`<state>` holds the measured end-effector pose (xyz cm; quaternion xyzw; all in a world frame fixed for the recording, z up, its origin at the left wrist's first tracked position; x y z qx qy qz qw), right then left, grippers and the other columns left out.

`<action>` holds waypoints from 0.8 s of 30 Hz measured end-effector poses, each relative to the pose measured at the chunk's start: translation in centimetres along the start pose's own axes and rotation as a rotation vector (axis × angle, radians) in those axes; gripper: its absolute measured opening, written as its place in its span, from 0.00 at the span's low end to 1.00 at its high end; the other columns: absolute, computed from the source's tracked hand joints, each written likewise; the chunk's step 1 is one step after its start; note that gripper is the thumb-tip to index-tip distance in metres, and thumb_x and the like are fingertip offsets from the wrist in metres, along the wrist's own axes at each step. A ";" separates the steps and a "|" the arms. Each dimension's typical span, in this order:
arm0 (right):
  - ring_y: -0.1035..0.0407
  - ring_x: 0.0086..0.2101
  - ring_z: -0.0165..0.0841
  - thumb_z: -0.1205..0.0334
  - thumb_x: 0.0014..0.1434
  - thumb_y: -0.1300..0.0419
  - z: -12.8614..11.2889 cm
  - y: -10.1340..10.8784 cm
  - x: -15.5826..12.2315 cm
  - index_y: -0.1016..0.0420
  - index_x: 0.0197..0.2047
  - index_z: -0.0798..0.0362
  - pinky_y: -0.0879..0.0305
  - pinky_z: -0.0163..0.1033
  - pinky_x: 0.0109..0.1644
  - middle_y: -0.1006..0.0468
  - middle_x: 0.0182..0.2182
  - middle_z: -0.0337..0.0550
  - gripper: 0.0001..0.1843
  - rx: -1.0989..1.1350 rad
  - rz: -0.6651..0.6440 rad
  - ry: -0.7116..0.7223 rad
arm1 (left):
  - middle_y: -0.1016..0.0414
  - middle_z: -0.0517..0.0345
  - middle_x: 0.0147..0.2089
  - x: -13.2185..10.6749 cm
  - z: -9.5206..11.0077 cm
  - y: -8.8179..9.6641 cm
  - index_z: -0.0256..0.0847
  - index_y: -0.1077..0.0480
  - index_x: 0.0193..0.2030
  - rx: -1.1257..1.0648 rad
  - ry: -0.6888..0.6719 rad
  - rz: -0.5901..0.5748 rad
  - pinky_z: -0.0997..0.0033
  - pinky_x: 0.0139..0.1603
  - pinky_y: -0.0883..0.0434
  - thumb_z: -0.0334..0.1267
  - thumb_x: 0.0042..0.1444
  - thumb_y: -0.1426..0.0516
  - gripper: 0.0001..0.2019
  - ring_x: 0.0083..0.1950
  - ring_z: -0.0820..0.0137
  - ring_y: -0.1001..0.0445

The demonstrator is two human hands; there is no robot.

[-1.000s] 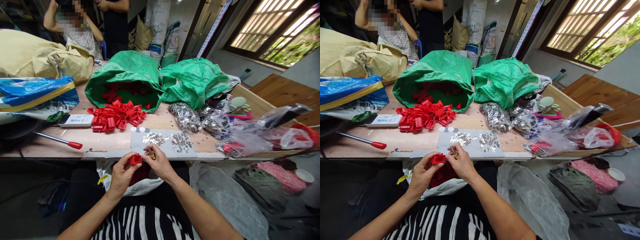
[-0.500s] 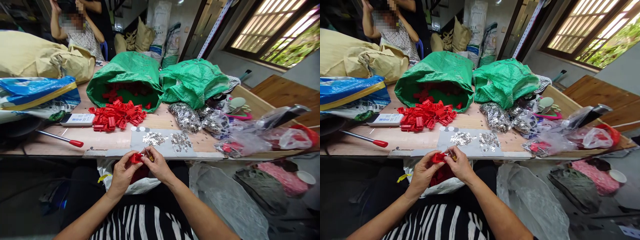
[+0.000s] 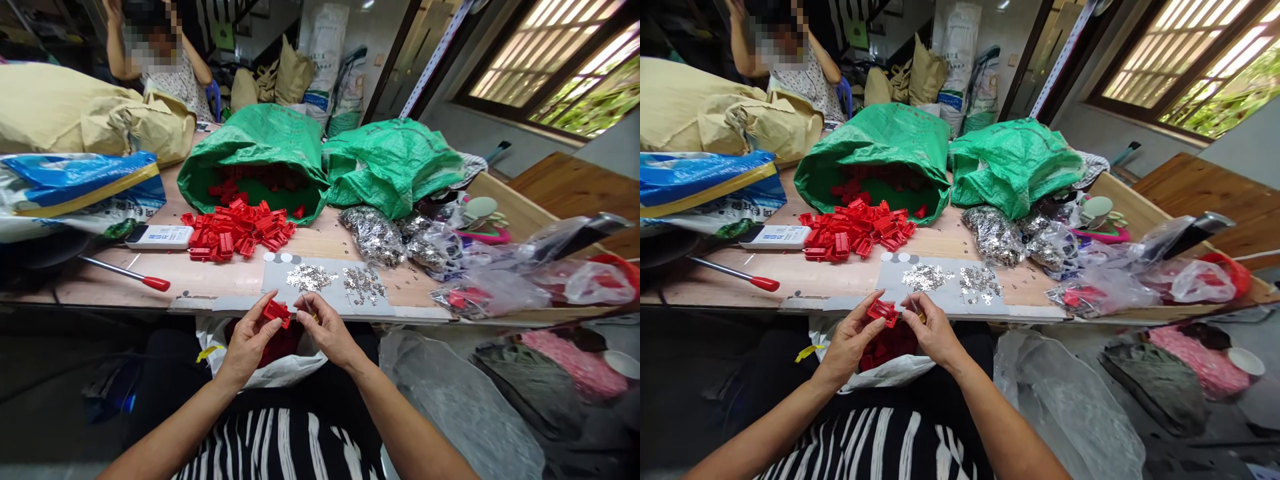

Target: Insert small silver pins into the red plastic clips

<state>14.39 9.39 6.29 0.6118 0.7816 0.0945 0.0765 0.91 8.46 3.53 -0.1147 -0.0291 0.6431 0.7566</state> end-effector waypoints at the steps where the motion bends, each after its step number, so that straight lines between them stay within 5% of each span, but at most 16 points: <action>1: 0.39 0.32 0.30 0.54 0.61 0.46 -0.2 0.2 0.0 0.34 0.42 0.51 0.41 0.35 0.38 0.33 0.32 0.37 0.10 -0.037 0.005 0.016 | 0.25 0.52 0.55 0.2 0.2 0.0 0.46 0.40 0.63 0.025 -0.016 -0.003 0.63 0.54 0.29 0.43 0.55 0.42 0.28 0.52 0.63 0.25; 7: 0.36 0.41 0.35 0.61 0.63 0.50 -1.0 0.8 0.6 0.30 0.49 0.50 0.40 0.40 0.48 0.31 0.39 0.44 0.13 -0.325 0.038 0.132 | 0.24 0.53 0.52 1.7 2.3 0.8 0.44 0.31 0.53 0.395 -0.260 0.037 0.63 0.56 0.33 0.38 0.55 0.42 0.18 0.52 0.64 0.26; 11: 0.35 0.36 0.35 0.65 0.61 0.47 -0.4 0.8 1.2 0.29 0.50 0.50 0.39 0.40 0.43 0.30 0.34 0.44 0.15 -0.469 0.026 0.112 | 0.23 0.55 0.49 2.7 3.4 0.7 0.45 0.29 0.51 0.606 -0.391 0.039 0.63 0.54 0.32 0.33 0.53 0.42 0.17 0.50 0.65 0.26; 24: 0.32 0.36 0.32 0.69 0.57 0.43 0.0 -0.4 2.1 0.25 0.41 0.52 0.39 0.36 0.40 0.25 0.34 0.43 0.09 -0.565 -0.077 0.148 | 0.21 0.55 0.47 4.5 1.8 0.4 0.45 0.28 0.51 0.744 -0.326 -0.097 0.64 0.51 0.29 0.33 0.51 0.41 0.19 0.48 0.64 0.24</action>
Point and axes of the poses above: each hand's wrist, its own x-axis towards the middle knuckle, its own y-axis out of the back of the hand, z = x × y, the point moved 10 cm from there along x, towards the middle knuckle
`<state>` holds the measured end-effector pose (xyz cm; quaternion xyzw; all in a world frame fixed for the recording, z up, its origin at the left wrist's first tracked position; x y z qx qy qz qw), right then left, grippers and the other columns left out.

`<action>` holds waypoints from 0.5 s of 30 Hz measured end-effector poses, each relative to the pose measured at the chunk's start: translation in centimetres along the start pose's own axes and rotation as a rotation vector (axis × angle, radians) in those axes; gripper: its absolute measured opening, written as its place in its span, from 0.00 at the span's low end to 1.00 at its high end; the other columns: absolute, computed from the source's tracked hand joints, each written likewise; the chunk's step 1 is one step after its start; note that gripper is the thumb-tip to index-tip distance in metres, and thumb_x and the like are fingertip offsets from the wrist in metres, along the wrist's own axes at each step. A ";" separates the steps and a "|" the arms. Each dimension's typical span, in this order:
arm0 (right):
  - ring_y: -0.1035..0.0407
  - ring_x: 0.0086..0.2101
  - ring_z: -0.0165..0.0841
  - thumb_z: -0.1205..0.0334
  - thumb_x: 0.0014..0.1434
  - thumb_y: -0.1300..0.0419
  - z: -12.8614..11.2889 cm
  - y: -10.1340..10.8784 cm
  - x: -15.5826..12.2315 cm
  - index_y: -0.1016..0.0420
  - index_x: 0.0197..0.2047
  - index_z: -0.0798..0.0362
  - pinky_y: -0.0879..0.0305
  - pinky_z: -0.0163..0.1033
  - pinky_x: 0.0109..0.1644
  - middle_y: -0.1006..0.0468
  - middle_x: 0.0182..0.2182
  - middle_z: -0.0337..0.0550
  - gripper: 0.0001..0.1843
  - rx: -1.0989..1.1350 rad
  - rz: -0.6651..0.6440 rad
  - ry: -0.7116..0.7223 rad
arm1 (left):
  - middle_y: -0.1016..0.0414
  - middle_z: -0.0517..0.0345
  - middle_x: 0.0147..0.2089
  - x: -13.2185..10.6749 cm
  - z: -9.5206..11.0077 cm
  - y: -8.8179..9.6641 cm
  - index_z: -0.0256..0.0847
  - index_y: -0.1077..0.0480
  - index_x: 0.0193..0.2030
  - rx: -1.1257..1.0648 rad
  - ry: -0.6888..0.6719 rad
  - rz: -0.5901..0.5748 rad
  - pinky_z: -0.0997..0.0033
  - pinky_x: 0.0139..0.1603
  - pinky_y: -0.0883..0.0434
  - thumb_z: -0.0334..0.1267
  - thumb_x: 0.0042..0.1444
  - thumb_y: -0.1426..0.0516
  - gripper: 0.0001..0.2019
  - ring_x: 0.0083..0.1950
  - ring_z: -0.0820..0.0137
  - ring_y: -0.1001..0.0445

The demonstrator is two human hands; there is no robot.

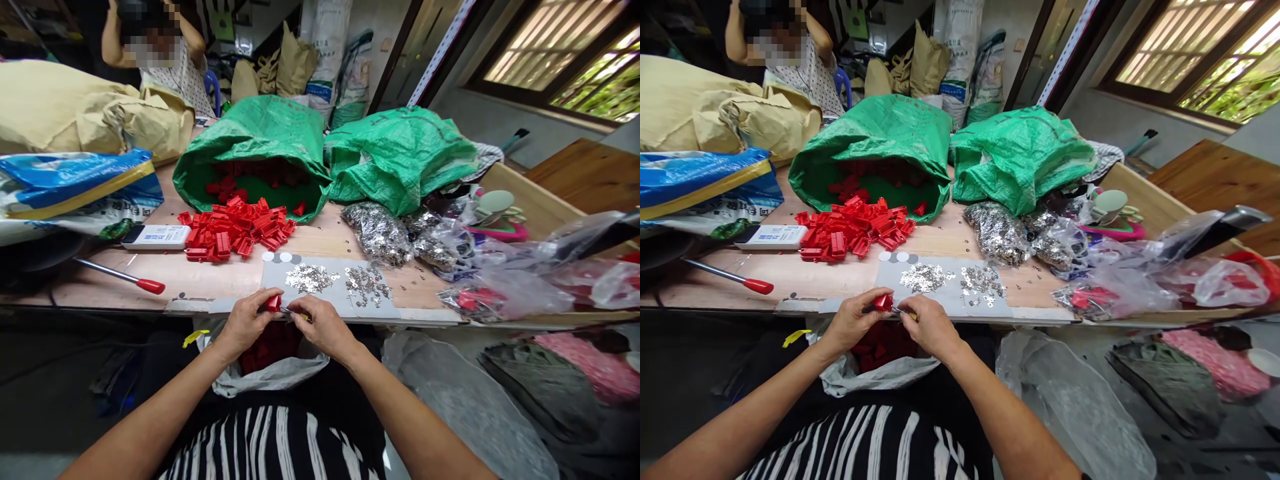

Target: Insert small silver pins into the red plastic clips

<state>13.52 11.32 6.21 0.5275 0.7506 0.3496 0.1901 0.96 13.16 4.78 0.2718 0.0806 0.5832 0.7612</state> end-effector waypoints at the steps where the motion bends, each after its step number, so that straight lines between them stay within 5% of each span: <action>1: 0.32 0.36 0.32 0.69 0.57 0.43 0.0 0.0 0.0 0.25 0.41 0.53 0.38 0.36 0.41 0.25 0.34 0.43 0.09 -0.008 -0.007 0.003 | 0.21 0.55 0.47 0.0 -0.2 0.0 0.45 0.28 0.51 -0.002 0.012 -0.009 0.65 0.51 0.29 0.33 0.51 0.41 0.18 0.47 0.64 0.24; 15: 0.31 0.37 0.32 0.69 0.59 0.45 0.4 -0.4 0.1 0.25 0.40 0.53 0.37 0.35 0.42 0.25 0.36 0.44 0.09 -0.056 -0.040 -0.062 | 0.20 0.56 0.45 0.2 0.0 0.1 0.44 0.27 0.48 -0.027 0.008 -0.022 0.68 0.48 0.29 0.31 0.50 0.39 0.17 0.44 0.66 0.23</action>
Point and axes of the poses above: each hand's wrist, its own x-axis towards the middle knuckle, its own y-axis out of the back of the hand, z = x × y, the point moved 10 cm from there along x, towards the middle knuckle
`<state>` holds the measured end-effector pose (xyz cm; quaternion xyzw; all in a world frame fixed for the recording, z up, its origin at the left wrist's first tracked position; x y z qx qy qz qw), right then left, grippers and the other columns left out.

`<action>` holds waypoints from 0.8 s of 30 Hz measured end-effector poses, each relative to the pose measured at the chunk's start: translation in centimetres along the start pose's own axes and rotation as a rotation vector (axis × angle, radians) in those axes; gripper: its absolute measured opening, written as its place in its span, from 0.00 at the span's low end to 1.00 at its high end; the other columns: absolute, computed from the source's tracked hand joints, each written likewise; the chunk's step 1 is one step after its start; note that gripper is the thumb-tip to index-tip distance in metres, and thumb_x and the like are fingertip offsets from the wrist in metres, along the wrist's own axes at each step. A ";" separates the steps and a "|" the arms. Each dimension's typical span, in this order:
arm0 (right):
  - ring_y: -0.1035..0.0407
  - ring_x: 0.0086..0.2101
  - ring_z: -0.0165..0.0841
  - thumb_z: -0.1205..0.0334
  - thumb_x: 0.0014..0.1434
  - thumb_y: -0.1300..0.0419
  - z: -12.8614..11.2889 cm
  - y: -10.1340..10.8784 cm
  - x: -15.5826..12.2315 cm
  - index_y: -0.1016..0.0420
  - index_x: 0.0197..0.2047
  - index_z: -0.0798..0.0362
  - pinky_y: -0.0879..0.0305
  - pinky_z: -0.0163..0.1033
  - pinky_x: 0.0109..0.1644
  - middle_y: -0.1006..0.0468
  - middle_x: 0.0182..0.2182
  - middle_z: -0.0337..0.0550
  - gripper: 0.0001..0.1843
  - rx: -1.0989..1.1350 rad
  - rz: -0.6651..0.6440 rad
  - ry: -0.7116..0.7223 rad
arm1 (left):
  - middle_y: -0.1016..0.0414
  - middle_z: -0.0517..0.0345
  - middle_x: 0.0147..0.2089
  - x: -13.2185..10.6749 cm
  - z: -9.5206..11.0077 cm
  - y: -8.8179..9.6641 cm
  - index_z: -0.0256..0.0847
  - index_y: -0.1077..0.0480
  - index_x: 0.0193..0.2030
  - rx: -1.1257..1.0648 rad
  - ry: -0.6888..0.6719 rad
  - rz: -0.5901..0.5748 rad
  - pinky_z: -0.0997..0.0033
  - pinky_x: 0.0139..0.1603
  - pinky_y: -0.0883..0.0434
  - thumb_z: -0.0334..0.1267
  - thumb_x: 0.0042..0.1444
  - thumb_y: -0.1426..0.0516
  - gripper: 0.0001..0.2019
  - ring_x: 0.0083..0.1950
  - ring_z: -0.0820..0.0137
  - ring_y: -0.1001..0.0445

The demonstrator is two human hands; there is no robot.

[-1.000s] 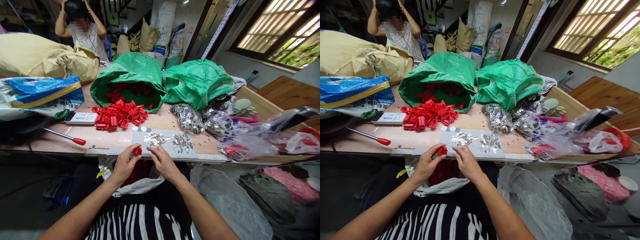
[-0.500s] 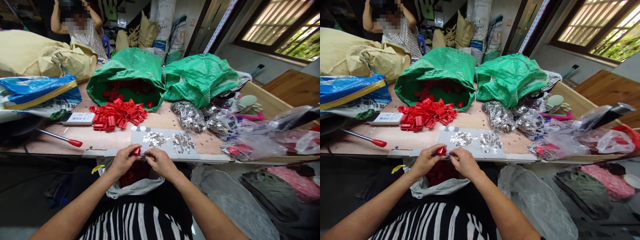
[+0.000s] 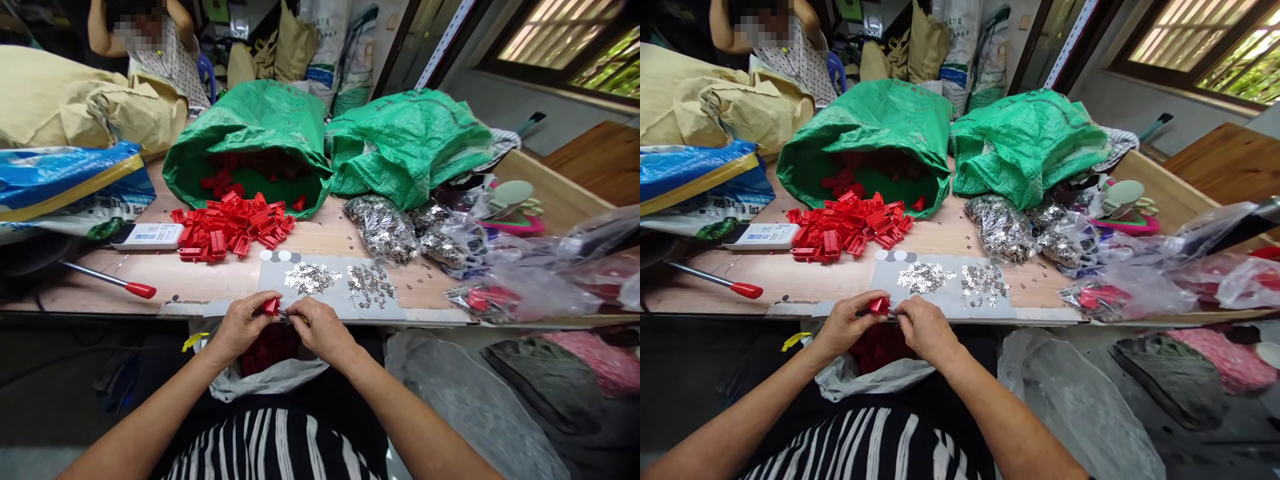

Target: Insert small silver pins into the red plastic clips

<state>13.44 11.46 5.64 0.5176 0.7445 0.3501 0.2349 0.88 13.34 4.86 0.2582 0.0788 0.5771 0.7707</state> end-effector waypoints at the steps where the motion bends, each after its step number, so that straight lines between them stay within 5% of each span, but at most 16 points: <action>1: 0.31 0.37 0.32 0.69 0.59 0.45 0.0 -0.1 0.0 0.25 0.40 0.53 0.38 0.35 0.42 0.25 0.36 0.44 0.09 -0.014 -0.007 -0.018 | 0.20 0.56 0.45 0.0 -0.1 -0.1 0.44 0.27 0.48 -0.001 -0.003 -0.005 0.68 0.48 0.30 0.31 0.50 0.39 0.17 0.44 0.66 0.23; 10: 0.32 0.37 0.34 0.68 0.61 0.48 -0.7 -0.9 0.1 0.29 0.40 0.52 0.39 0.37 0.40 0.28 0.36 0.44 0.08 -0.172 -0.010 -0.127 | 0.21 0.55 0.46 -0.1 -0.5 -0.3 0.44 0.27 0.47 -0.006 0.011 0.001 0.67 0.50 0.31 0.31 0.50 0.39 0.16 0.46 0.65 0.24; 18: 0.35 0.42 0.32 0.66 0.64 0.53 -1.4 0.8 -1.9 0.36 0.49 0.50 0.39 0.38 0.47 0.31 0.42 0.44 0.11 0.126 0.084 0.089 | 0.24 0.59 0.40 -1.3 0.9 0.5 0.44 0.29 0.44 -0.120 0.104 0.093 0.67 0.47 0.33 0.32 0.49 0.39 0.14 0.42 0.67 0.26; 21: 0.35 0.35 0.30 0.65 0.65 0.53 -1.4 1.3 -2.7 0.39 0.51 0.50 0.39 0.36 0.43 0.29 0.35 0.39 0.12 0.257 0.059 0.076 | 0.25 0.60 0.38 -2.3 1.2 0.8 0.44 0.32 0.45 -0.455 0.224 0.155 0.69 0.47 0.33 0.35 0.51 0.39 0.13 0.40 0.70 0.27; 24: 0.37 0.27 0.28 0.64 0.66 0.54 -2.2 1.1 -3.2 0.44 0.59 0.49 0.40 0.34 0.37 0.33 0.25 0.32 0.18 0.354 -0.030 0.068 | 0.24 0.59 0.36 -3.4 1.3 -1.2 0.41 0.33 0.37 -1.004 0.422 0.087 0.68 0.49 0.31 0.37 0.55 0.41 0.05 0.40 0.71 0.25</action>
Point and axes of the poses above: each hand's wrist, its own x-axis towards the middle knuckle, its own y-axis out of the back of the hand, z = x × y, the point moved 10 cm from there along x, towards the middle knuckle
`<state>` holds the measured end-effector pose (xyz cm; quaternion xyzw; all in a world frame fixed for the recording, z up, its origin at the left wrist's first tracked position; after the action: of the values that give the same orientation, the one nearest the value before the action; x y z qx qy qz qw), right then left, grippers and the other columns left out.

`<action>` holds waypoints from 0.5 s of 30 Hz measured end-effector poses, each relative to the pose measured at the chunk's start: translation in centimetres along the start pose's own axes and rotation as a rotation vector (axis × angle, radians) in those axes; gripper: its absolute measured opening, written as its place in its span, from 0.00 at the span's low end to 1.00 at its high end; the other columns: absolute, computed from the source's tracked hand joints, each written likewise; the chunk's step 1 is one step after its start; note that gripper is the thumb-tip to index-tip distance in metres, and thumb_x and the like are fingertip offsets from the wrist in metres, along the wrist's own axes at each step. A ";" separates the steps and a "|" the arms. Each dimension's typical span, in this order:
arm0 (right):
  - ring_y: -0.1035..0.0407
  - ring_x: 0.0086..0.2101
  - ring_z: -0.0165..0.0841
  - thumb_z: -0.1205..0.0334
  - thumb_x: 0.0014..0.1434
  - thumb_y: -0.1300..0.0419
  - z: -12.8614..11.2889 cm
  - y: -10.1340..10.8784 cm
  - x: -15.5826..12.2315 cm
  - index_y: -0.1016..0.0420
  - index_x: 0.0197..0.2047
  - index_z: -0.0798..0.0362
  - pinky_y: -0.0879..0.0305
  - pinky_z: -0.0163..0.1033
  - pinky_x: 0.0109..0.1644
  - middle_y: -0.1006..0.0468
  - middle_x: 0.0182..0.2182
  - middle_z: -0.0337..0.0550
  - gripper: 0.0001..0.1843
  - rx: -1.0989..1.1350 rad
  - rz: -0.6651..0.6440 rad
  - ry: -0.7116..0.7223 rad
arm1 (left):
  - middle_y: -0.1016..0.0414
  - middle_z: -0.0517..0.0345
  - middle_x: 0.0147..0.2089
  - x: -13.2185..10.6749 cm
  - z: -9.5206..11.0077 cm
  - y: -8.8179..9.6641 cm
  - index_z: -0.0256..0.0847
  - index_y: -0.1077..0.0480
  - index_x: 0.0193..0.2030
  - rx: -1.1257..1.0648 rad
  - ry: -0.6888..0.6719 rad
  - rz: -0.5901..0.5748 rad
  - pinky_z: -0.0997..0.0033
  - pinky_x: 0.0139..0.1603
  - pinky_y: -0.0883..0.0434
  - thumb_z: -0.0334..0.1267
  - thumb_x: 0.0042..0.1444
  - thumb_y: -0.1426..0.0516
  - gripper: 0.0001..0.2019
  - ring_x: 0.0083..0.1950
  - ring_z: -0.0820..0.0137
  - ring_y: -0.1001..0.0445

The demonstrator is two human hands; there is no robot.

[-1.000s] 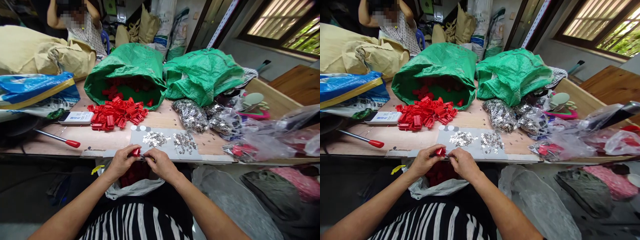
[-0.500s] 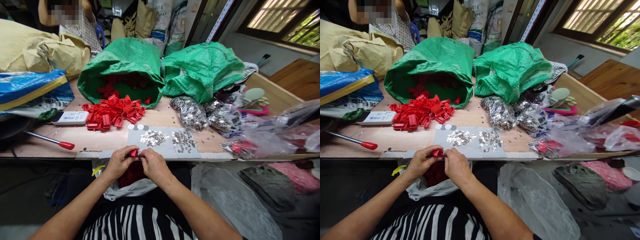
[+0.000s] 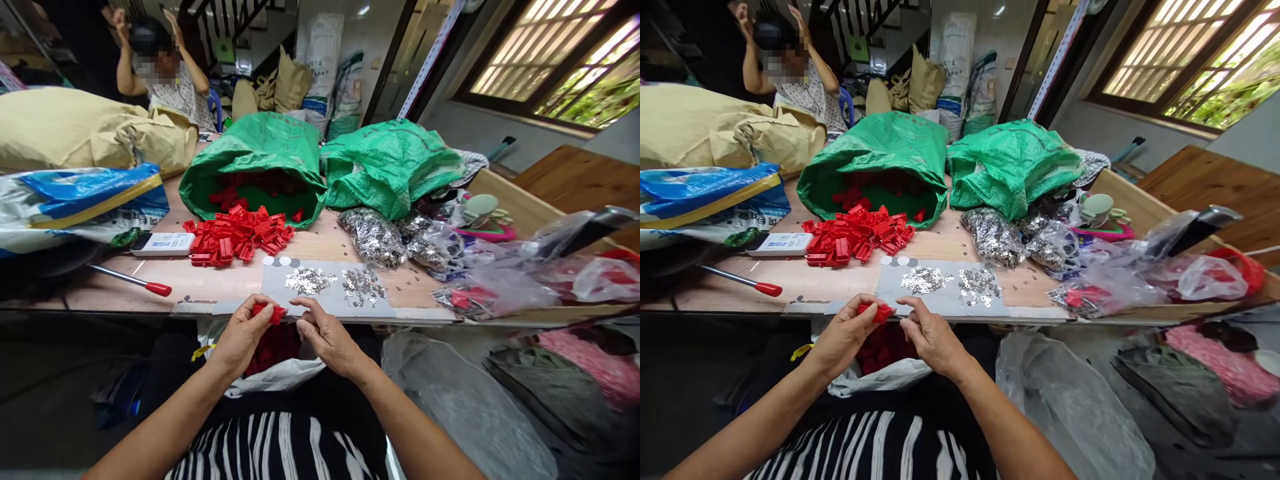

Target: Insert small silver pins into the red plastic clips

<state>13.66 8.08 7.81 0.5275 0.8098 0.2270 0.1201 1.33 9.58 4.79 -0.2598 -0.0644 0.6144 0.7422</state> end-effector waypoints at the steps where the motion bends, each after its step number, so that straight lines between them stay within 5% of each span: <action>1: 0.38 0.26 0.27 0.63 0.66 0.54 -0.4 -0.2 -0.1 0.46 0.61 0.48 0.41 0.33 0.36 0.34 0.24 0.31 0.21 0.009 -0.023 0.001 | 0.23 0.57 0.35 -0.3 -0.6 -0.4 0.40 0.33 0.33 -0.138 0.077 -0.023 0.67 0.50 0.31 0.36 0.55 0.41 0.04 0.40 0.70 0.24; 6: 0.37 0.26 0.28 0.59 0.66 0.52 -2.2 -1.0 0.0 0.41 0.60 0.46 0.41 0.32 0.34 0.30 0.26 0.35 0.20 -0.040 -0.066 0.021 | 0.21 0.51 0.36 -1.5 -2.3 -0.7 0.34 0.29 0.34 -0.460 0.262 0.022 0.66 0.51 0.28 0.31 0.59 0.46 0.05 0.39 0.69 0.22; 15: 0.31 0.33 0.30 0.59 0.65 0.52 -3.2 -1.0 0.2 0.34 0.53 0.48 0.40 0.32 0.37 0.24 0.33 0.38 0.14 -0.104 -0.046 0.014 | 0.21 0.50 0.37 -2.2 -3.0 -0.8 0.33 0.27 0.34 -0.567 0.297 0.074 0.67 0.50 0.26 0.31 0.61 0.49 0.10 0.38 0.71 0.22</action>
<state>11.38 7.13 10.13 0.5002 0.8096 0.2697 0.1470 2.75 6.47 3.05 -0.5452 -0.1147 0.5539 0.6187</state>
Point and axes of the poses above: each hand's wrist, its own x-axis towards the middle knuckle, its own y-axis out of the back of the hand, z = x × y, the point moved 10 cm from there along x, towards the middle knuckle
